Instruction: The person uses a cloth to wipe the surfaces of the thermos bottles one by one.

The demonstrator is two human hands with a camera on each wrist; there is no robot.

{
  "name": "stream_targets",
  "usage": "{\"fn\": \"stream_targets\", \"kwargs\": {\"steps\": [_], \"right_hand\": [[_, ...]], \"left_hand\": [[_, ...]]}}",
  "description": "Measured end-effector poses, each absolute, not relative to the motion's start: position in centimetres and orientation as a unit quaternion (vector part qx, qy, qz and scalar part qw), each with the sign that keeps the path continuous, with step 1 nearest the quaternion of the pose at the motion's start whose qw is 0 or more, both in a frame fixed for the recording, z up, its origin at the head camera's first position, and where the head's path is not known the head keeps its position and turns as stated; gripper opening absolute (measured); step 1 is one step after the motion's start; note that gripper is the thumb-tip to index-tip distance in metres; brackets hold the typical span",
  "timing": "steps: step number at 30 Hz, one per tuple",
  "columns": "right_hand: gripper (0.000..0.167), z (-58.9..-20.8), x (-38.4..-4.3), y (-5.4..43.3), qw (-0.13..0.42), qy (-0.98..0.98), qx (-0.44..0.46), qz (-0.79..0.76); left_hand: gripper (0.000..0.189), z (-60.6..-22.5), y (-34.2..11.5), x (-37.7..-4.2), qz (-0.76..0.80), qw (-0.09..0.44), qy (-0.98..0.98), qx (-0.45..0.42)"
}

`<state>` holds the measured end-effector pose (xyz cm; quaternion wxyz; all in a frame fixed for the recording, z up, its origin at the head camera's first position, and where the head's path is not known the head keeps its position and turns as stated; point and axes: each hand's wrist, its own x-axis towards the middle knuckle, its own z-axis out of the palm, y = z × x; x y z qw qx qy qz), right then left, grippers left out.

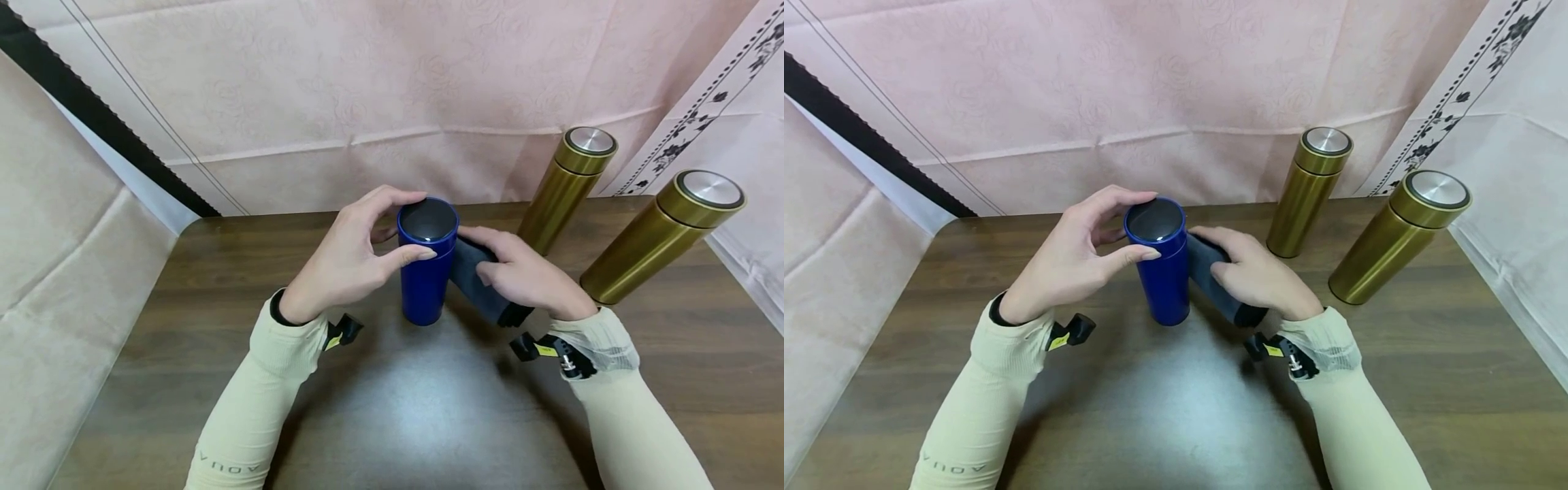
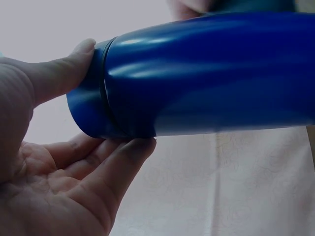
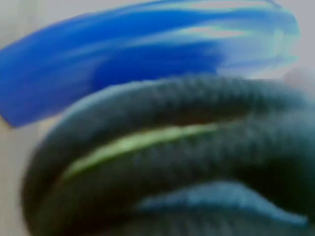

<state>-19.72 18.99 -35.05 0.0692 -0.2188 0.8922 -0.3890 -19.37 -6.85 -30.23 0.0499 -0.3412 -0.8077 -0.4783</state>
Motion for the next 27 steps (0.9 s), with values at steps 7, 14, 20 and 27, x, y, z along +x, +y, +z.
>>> {"fn": "stream_targets", "kwargs": {"steps": [7, 14, 20, 27], "right_hand": [[0.081, -34.4, -19.4, 18.3, 0.014, 0.858, -0.214, -0.467], [0.061, -36.2, -20.0, 17.0, 0.000, 0.854, -0.225, -0.469], [0.050, -38.6, -21.1, 16.6, 0.048, 0.873, -0.231, -0.428], [0.043, -40.6, -21.5, 16.7, 0.093, 0.894, -0.222, -0.378]], "left_hand": [[0.057, -30.3, -6.9, -19.4, -0.475, 0.051, -0.811, -0.337], [0.058, -30.1, -6.9, -19.3, -0.478, 0.048, -0.810, -0.335], [0.057, -30.1, -6.9, -19.4, -0.479, 0.042, -0.812, -0.331], [0.057, -30.3, -6.8, -19.4, -0.470, 0.050, -0.815, -0.334]]}}
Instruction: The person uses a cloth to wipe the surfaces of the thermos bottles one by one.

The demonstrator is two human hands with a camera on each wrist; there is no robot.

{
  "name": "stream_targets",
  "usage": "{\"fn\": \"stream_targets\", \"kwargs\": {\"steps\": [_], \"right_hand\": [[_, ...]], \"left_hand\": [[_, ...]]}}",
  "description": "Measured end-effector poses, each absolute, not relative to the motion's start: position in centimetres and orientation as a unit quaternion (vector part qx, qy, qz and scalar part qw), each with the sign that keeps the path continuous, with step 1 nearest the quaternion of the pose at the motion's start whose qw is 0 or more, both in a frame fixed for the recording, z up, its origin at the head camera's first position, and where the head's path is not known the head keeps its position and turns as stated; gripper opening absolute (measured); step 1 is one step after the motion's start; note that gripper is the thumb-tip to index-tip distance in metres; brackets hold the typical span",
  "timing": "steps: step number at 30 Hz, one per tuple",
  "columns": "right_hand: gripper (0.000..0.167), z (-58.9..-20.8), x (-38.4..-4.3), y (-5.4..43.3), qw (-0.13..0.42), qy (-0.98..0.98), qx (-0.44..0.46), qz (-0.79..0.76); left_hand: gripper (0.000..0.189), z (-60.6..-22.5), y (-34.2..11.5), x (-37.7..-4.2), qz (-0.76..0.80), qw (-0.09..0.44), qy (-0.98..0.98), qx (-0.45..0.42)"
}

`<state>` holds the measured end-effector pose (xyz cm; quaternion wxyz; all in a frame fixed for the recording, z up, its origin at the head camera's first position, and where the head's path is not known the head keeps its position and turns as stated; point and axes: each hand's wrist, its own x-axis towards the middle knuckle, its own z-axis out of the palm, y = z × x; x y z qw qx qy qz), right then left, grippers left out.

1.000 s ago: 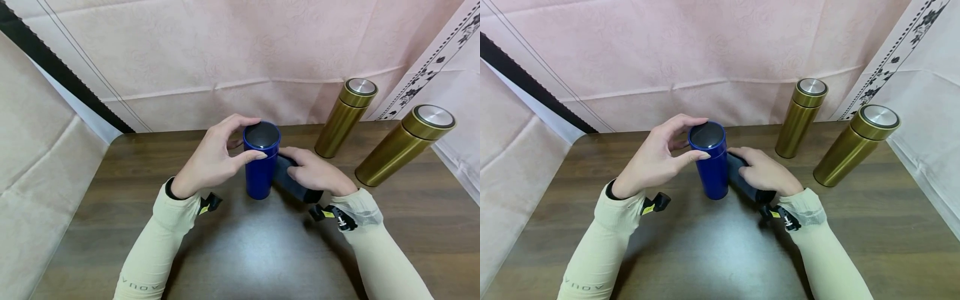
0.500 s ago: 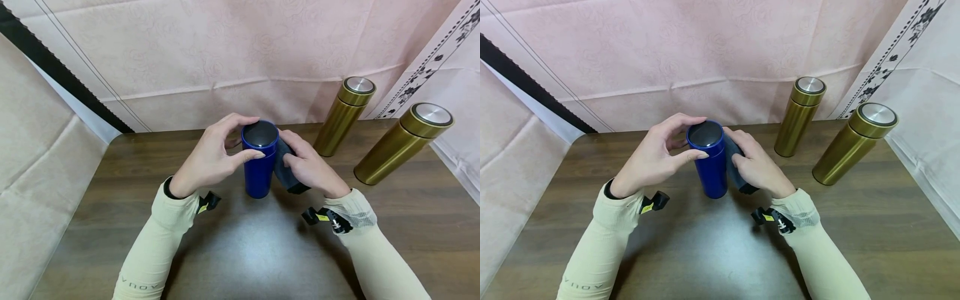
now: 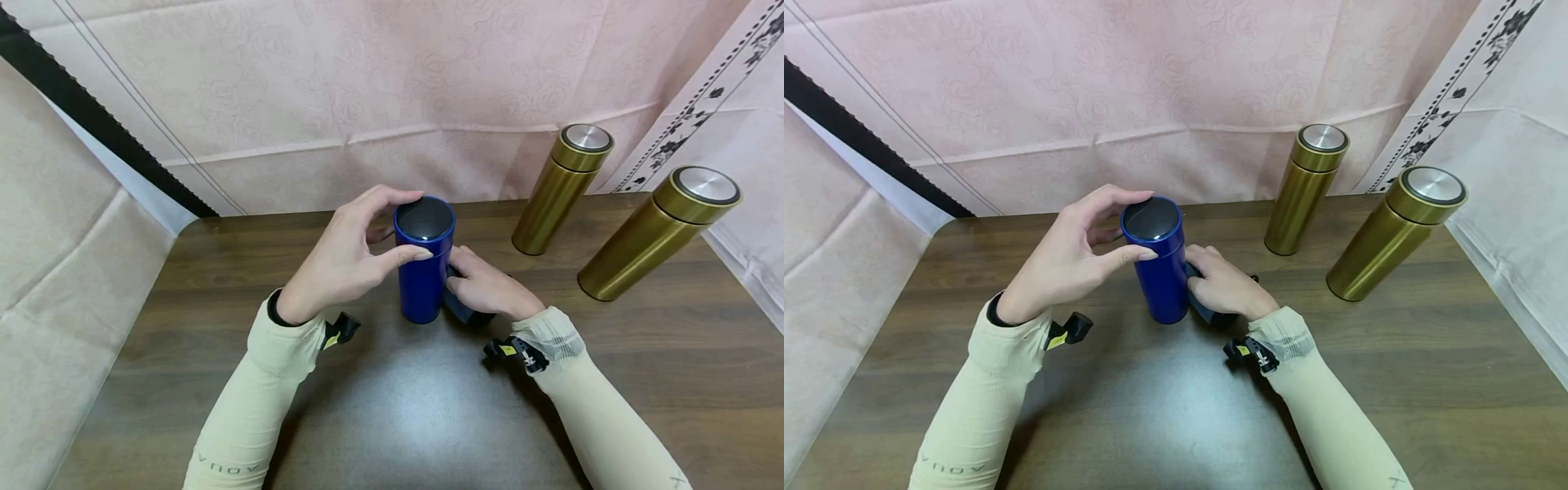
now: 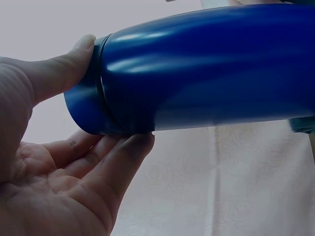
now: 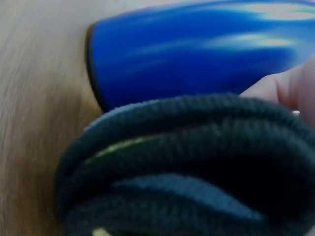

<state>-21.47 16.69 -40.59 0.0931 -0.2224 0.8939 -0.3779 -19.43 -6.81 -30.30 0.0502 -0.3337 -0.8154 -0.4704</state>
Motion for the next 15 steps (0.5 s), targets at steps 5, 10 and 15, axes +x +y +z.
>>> {"fn": "stream_targets", "kwargs": {"steps": [5, 10, 15], "right_hand": [[0.042, -40.4, -21.4, 16.8, 0.109, 0.903, -0.222, -0.353], [0.052, -39.1, -21.2, 17.6, 0.126, 0.914, -0.227, -0.311], [0.058, -37.4, -21.1, 18.9, 0.135, 0.915, -0.228, -0.303]], "left_hand": [[0.058, -30.4, -6.8, -19.4, -0.472, 0.051, -0.814, -0.335], [0.058, -30.5, -6.8, -19.4, -0.469, 0.052, -0.814, -0.337], [0.058, -30.3, -6.8, -19.3, -0.472, 0.053, -0.811, -0.342]]}}
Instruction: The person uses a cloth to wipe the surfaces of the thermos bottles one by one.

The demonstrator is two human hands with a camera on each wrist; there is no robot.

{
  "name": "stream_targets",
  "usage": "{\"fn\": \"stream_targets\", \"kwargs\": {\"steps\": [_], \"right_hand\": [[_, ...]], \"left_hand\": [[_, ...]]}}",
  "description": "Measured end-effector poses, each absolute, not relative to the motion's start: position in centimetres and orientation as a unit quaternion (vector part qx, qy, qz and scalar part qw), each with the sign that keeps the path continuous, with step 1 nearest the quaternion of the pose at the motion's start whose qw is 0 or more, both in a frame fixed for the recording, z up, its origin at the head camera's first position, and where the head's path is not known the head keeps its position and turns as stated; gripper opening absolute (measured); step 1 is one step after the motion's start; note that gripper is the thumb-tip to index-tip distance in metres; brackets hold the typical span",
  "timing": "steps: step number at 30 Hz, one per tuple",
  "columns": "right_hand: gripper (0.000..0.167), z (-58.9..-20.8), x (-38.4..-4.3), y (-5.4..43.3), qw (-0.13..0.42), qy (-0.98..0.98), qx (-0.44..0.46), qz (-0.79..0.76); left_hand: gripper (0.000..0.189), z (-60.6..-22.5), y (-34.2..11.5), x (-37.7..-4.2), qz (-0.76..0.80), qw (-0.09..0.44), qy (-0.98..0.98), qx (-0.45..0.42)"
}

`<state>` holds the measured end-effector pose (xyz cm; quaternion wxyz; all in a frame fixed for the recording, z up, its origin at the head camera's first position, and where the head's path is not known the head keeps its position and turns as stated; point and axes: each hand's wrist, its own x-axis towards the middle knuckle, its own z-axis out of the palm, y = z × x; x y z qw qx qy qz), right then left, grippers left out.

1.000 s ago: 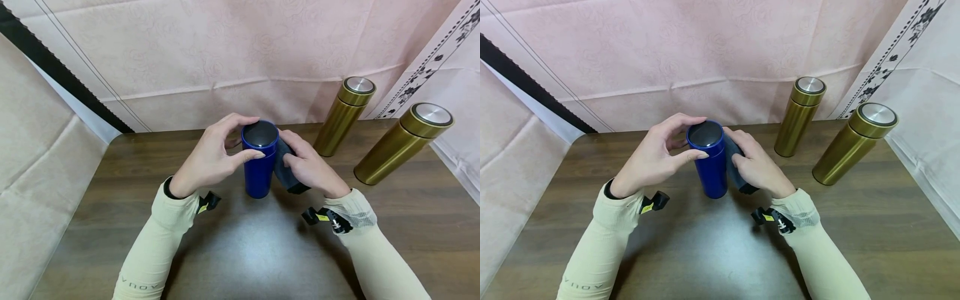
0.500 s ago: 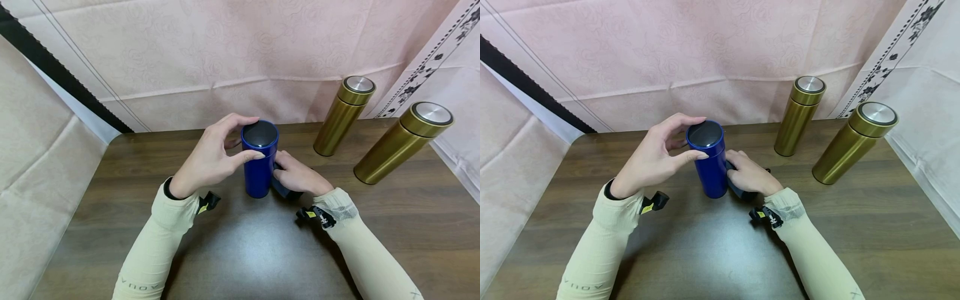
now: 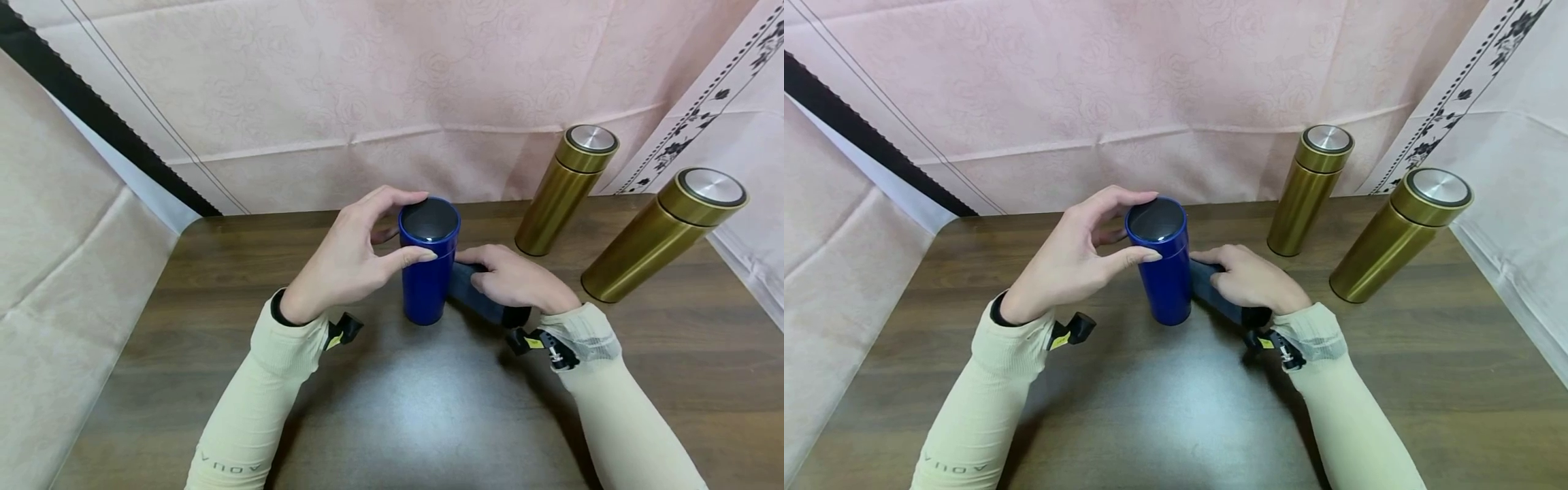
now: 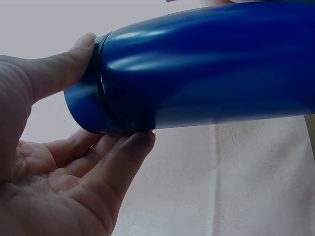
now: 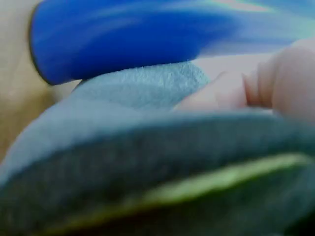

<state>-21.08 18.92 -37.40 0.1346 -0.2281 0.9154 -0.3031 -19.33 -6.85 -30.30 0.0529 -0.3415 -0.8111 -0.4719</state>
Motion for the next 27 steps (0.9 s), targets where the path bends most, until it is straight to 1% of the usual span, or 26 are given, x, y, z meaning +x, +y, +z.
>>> {"fn": "stream_targets", "kwargs": {"steps": [5, 10, 13, 17, 20, 22, 24, 27], "right_hand": [[0.066, -35.7, -20.7, 20.2, 0.118, 0.891, -0.233, -0.372], [0.071, -34.6, -20.3, 20.7, 0.092, 0.870, -0.215, -0.435], [0.073, -34.7, -20.3, 20.4, 0.070, 0.860, -0.206, -0.462], [0.073, -35.5, -20.7, 19.3, 0.027, 0.842, -0.223, -0.490], [0.067, -36.1, -21.0, 18.3, -0.004, 0.838, -0.237, -0.492], [0.060, -36.5, -21.1, 17.7, -0.011, 0.841, -0.235, -0.488], [0.049, -36.8, -21.2, 17.2, -0.003, 0.847, -0.225, -0.481], [0.035, -37.4, -21.4, 16.8, 0.030, 0.861, -0.202, -0.466]], "left_hand": [[0.059, -30.2, -6.7, -19.4, -0.473, 0.055, -0.808, -0.348], [0.059, -30.3, -6.6, -19.4, -0.469, 0.058, -0.809, -0.350], [0.059, -30.3, -6.7, -19.5, -0.469, 0.059, -0.810, -0.347], [0.059, -30.4, -6.7, -19.4, -0.473, 0.057, -0.810, -0.342], [0.059, -30.3, -6.8, -19.4, -0.473, 0.055, -0.810, -0.341], [0.058, -30.3, -6.8, -19.4, -0.472, 0.054, -0.811, -0.341], [0.058, -30.2, -6.8, -19.4, -0.471, 0.053, -0.812, -0.340], [0.059, -30.2, -6.8, -19.3, -0.471, 0.050, -0.814, -0.338]]}}
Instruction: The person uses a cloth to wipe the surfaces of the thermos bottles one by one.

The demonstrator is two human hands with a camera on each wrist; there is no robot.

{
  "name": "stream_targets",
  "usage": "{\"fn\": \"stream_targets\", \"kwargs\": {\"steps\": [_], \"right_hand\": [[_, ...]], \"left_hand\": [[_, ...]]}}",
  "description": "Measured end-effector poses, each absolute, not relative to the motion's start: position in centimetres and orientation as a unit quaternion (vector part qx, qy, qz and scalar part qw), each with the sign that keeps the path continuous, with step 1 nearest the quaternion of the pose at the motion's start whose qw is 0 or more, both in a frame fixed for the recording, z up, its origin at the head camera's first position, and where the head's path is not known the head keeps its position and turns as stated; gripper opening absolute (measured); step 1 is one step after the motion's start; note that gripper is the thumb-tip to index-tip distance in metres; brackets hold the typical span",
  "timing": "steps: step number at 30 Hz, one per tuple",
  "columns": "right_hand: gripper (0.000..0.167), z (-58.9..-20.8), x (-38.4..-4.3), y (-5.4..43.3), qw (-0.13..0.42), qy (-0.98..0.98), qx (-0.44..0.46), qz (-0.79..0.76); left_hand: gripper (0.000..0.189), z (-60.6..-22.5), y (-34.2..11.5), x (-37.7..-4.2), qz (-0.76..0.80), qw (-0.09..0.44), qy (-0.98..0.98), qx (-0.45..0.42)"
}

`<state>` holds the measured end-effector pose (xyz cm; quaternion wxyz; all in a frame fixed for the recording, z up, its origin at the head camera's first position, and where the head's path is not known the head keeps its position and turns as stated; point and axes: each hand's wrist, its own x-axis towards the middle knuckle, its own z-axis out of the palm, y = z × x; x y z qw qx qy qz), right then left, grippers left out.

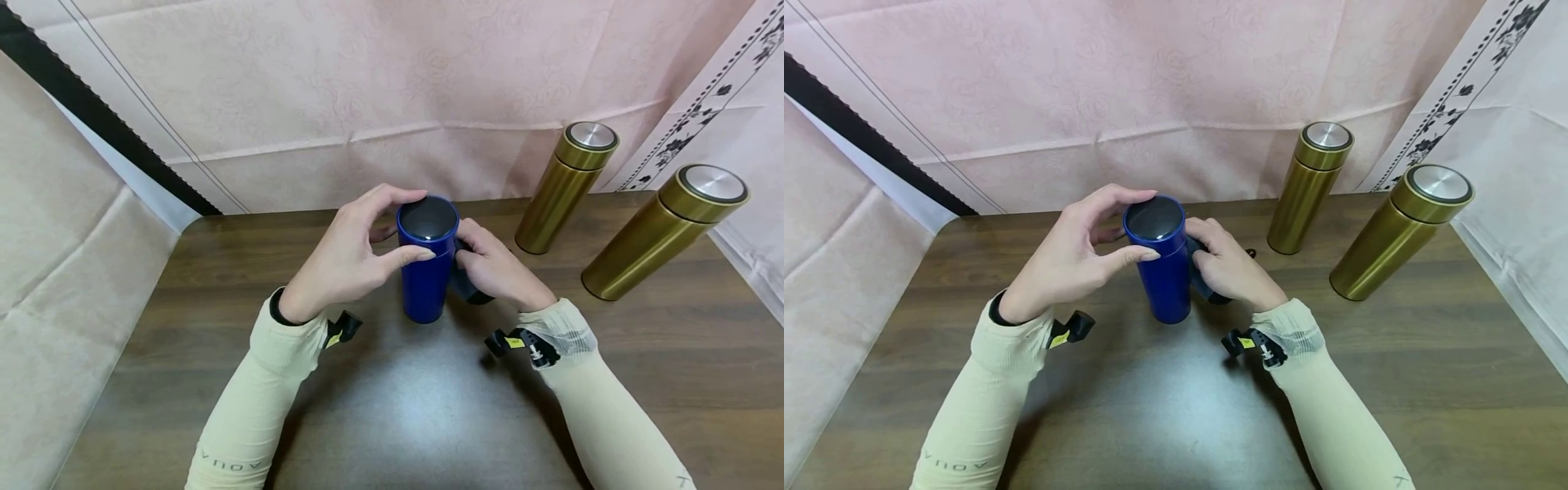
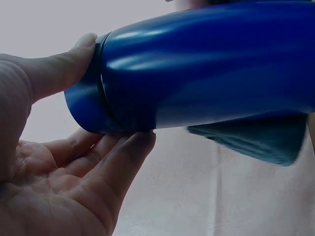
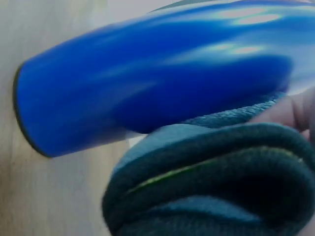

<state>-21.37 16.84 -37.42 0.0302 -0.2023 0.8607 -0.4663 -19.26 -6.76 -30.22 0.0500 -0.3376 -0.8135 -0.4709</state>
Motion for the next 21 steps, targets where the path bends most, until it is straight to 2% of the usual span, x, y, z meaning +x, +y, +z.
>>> {"fn": "stream_targets", "kwargs": {"steps": [4, 11, 17, 21], "right_hand": [[0.027, -38.3, -21.7, 16.7, 0.086, 0.871, -0.182, -0.448], [0.042, -39.7, -22.4, 16.5, 0.149, 0.858, -0.200, -0.449], [0.052, -40.3, -23.2, 16.3, 0.170, 0.845, -0.256, -0.438], [0.045, -40.1, -23.2, 16.4, 0.153, 0.861, -0.244, -0.419]], "left_hand": [[0.059, -30.2, -6.8, -19.2, -0.467, 0.048, -0.817, -0.336], [0.058, -30.2, -6.8, -19.1, -0.458, 0.057, -0.819, -0.341], [0.058, -30.3, -6.8, -19.2, -0.453, 0.067, -0.821, -0.342], [0.058, -30.3, -6.7, -19.2, -0.452, 0.067, -0.821, -0.341]]}}
